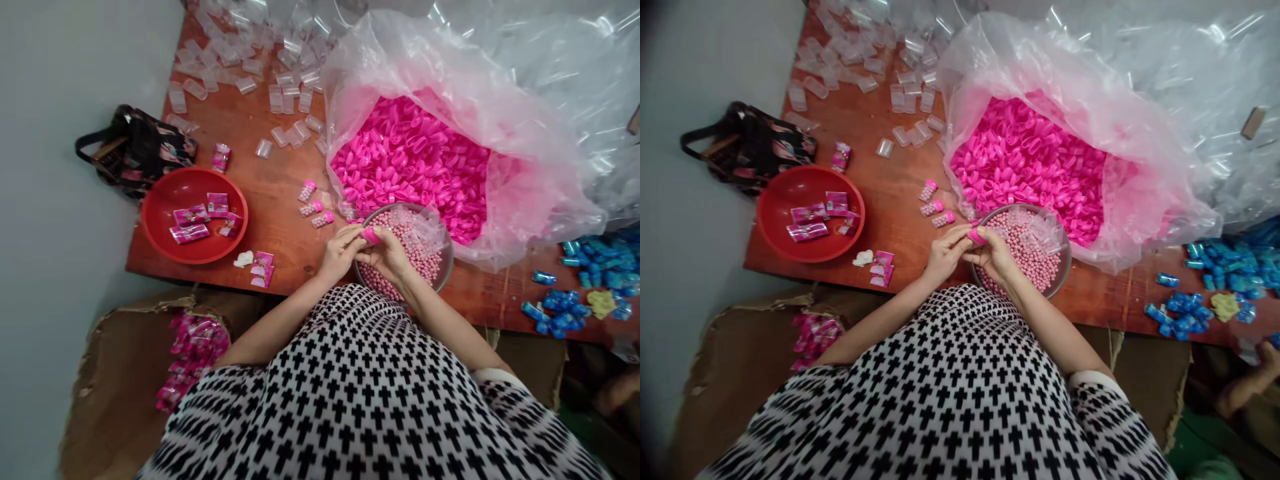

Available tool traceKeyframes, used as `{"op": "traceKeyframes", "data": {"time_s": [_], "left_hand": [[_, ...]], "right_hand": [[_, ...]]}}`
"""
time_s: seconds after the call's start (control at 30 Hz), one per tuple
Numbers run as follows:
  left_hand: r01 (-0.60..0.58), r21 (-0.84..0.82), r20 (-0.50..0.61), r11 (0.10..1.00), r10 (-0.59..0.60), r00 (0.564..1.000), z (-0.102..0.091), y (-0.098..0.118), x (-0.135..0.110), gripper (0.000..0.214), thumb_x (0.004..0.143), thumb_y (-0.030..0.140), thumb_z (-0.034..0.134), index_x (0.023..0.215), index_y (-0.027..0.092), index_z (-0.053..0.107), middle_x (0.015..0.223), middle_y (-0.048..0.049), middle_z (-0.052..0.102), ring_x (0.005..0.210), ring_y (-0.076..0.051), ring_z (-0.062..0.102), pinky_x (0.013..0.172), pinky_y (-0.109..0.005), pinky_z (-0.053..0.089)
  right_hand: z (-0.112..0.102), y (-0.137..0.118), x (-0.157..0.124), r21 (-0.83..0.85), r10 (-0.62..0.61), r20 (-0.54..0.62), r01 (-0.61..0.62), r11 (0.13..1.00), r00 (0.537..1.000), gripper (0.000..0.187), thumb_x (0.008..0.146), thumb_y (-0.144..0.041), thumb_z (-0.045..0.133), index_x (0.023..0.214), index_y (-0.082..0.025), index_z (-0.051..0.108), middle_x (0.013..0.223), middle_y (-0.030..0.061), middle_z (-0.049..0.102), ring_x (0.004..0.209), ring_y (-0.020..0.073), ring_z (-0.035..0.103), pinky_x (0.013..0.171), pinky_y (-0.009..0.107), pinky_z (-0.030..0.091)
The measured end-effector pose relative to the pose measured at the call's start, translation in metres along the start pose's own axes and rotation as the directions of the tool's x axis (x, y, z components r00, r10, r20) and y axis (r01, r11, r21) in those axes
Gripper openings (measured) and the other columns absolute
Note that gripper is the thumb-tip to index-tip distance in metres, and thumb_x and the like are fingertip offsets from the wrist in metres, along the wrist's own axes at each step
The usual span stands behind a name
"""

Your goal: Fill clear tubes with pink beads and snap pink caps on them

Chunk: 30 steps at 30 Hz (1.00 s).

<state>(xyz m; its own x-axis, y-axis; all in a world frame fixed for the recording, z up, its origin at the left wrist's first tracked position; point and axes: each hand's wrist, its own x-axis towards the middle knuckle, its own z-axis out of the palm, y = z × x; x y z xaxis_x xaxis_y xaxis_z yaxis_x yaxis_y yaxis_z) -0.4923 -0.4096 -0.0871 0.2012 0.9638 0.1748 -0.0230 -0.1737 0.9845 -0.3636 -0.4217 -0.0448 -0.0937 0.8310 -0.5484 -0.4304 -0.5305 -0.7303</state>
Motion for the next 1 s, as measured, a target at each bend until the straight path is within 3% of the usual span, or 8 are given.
{"op": "traceKeyframes", "data": {"time_s": [0.07, 0.13, 0.23, 0.3, 0.4, 0.5, 0.67, 1.0], "left_hand": [[0.097, -0.017, -0.058, 0.995, -0.097, 0.994, -0.018, -0.02, 0.007, 0.032, 0.084, 0.038, 0.058, 0.108, 0.018, 0.069, 0.112, -0.0083, 0.068, 0.109, -0.022, 0.061, 0.1, -0.039, 0.045], [0.164, -0.003, -0.154, 0.986, -0.163, 0.975, -0.043, -0.045, 0.018, 0.037, 0.084, 0.039, 0.058, 0.111, 0.015, 0.067, 0.113, -0.0096, 0.068, 0.107, -0.023, 0.062, 0.098, -0.039, 0.046], [0.228, 0.125, -0.311, 0.966, -0.18, 0.933, -0.084, -0.084, 0.037, 0.04, 0.085, 0.038, 0.054, 0.113, 0.012, 0.066, 0.116, -0.0123, 0.067, 0.109, -0.025, 0.06, 0.1, -0.041, 0.044], [0.295, 0.275, -0.361, 0.915, -0.187, 0.914, -0.103, -0.106, 0.044, 0.037, 0.086, 0.034, 0.053, 0.115, 0.013, 0.065, 0.118, -0.0128, 0.065, 0.116, -0.027, 0.055, 0.105, -0.043, 0.038], [0.349, 0.46, -0.373, 0.817, -0.179, 0.91, -0.111, -0.126, 0.041, 0.037, 0.085, 0.029, 0.052, 0.118, 0.015, 0.062, 0.121, -0.013, 0.062, 0.122, -0.027, 0.049, 0.108, -0.043, 0.033], [0.336, 0.482, -0.296, 0.809, -0.211, 0.932, -0.101, -0.136, 0.029, 0.034, 0.086, 0.027, 0.049, 0.114, 0.014, 0.063, 0.116, -0.0139, 0.064, 0.11, -0.025, 0.057, 0.101, -0.04, 0.04], [0.398, 0.375, -0.196, 0.837, -0.348, 0.917, -0.086, -0.15, 0.021, 0.028, 0.086, 0.026, 0.049, 0.102, 0.015, 0.069, 0.104, -0.0118, 0.07, 0.1, -0.024, 0.062, 0.093, -0.039, 0.045], [0.417, 0.305, -0.154, 0.856, -0.388, 0.909, -0.085, -0.162, 0.014, 0.033, 0.087, 0.035, 0.045, 0.098, 0.015, 0.069, 0.102, -0.0114, 0.07, 0.101, -0.025, 0.061, 0.094, -0.043, 0.044]], "right_hand": [[0.005, 0.003, 0.023, -0.19, -0.012, 0.022, 0.016, 0.982, 1.0, 0.038, 0.08, -0.054, 0.053, 0.094, -0.02, 0.061, 0.088, 0.0023, 0.069, 0.082, 0.0159, 0.065, 0.078, 0.037, 0.056], [0.01, 0.005, 0.051, -0.484, -0.112, -0.001, 0.098, 0.87, 0.994, 0.043, 0.083, -0.056, 0.049, 0.102, -0.018, 0.061, 0.103, 0.0061, 0.068, 0.093, 0.0176, 0.064, 0.085, 0.037, 0.052], [0.023, 0.011, 0.093, -0.918, -0.244, 0.019, 0.113, 0.38, 0.97, 0.038, 0.084, -0.042, 0.057, 0.107, -0.013, 0.061, 0.11, 0.0121, 0.066, 0.105, 0.0221, 0.06, 0.094, 0.038, 0.046], [0.035, 0.02, 0.117, -0.999, -0.198, 0.022, 0.026, 0.019, 0.98, 0.039, 0.082, -0.036, 0.062, 0.109, -0.008, 0.061, 0.111, 0.0177, 0.065, 0.107, 0.0263, 0.059, 0.095, 0.038, 0.044], [0.052, 0.039, 0.142, -0.968, -0.148, -0.045, -0.079, -0.236, 0.988, 0.058, 0.077, -0.042, 0.067, 0.118, -0.002, 0.055, 0.117, 0.025, 0.06, 0.109, 0.03, 0.058, 0.091, 0.037, 0.045], [0.06, 0.059, 0.156, -0.941, -0.182, -0.052, -0.109, -0.321, 0.982, 0.072, 0.074, -0.047, 0.068, 0.123, 0.003, 0.049, 0.121, 0.0294, 0.054, 0.111, 0.0338, 0.054, 0.089, 0.039, 0.046], [0.06, 0.077, 0.165, -0.93, -0.24, -0.015, -0.102, -0.354, 0.971, 0.051, 0.087, -0.034, 0.047, 0.119, 0.007, 0.05, 0.117, 0.0328, 0.051, 0.103, 0.0343, 0.053, 0.08, 0.042, 0.047], [0.051, 0.07, 0.168, -0.867, -0.063, 0.17, 0.119, -0.484, 0.983, 0.052, 0.086, -0.035, 0.045, 0.12, 0.005, 0.048, 0.121, 0.03, 0.048, 0.11, 0.0343, 0.046, 0.084, 0.042, 0.047]]}}
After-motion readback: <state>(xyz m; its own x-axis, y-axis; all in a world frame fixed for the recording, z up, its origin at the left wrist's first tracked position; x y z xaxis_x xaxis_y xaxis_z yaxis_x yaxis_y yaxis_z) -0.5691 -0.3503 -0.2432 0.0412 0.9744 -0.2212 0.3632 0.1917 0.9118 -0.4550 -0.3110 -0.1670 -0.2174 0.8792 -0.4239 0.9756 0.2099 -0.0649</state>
